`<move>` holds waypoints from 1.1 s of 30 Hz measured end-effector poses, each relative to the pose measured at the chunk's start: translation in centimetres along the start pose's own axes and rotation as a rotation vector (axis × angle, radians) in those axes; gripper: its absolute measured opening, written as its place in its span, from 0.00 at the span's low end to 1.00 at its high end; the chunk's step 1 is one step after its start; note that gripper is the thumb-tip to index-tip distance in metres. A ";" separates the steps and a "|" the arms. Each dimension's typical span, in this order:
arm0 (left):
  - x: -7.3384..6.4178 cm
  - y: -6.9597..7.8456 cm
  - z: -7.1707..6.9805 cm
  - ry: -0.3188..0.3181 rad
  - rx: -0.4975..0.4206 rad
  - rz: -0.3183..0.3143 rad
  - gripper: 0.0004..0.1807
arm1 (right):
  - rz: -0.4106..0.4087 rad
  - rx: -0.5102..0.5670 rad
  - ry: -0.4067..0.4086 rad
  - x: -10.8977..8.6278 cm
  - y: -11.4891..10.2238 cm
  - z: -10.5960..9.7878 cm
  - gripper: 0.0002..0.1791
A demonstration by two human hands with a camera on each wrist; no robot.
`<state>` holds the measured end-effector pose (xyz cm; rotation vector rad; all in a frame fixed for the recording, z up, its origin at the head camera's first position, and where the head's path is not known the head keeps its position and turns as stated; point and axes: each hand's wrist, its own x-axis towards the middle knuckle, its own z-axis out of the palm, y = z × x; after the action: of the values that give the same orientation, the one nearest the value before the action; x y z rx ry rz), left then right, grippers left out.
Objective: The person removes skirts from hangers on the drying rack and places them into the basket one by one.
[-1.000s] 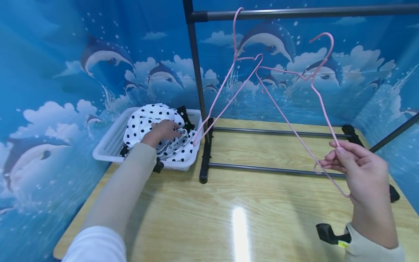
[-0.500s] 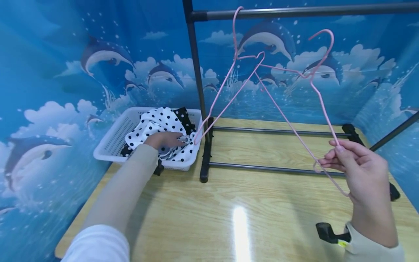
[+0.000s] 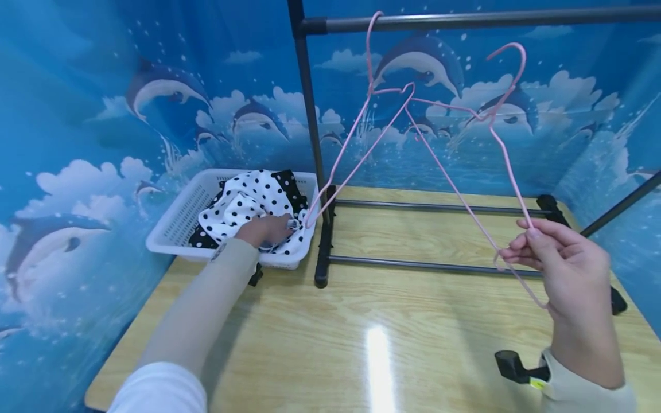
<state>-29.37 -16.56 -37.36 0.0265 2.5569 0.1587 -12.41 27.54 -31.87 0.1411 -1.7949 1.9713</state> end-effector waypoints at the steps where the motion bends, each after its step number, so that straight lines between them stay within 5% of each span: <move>1: -0.1 0.0 0.2 0.025 0.012 0.004 0.34 | 0.016 0.021 0.001 0.0 -0.1 0.1 0.11; 6: -0.5 -0.1 0.4 0.116 0.063 0.033 0.37 | 0.077 0.089 0.016 -0.2 -0.3 0.6 0.13; 12: -1.6 -0.2 -0.4 0.163 0.066 0.135 0.37 | 0.057 0.133 0.008 -0.1 -0.7 1.4 0.14; 19: -2.9 -0.3 -1.4 0.195 -0.078 0.253 0.28 | 0.036 0.141 -0.073 -0.4 -1.1 2.8 0.15; 29: -4.8 0.5 -1.4 0.402 -0.256 0.407 0.23 | -0.053 0.187 -0.140 -1.1 -1.8 5.8 0.16; 33: -5.7 0.9 -1.1 0.501 -0.273 0.415 0.24 | -0.068 0.218 -0.140 -1.0 -2.2 6.9 0.15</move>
<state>-25.21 -16.05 -33.18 0.4673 2.9652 0.7560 -12.23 20.74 -29.23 0.4141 -1.6291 2.1504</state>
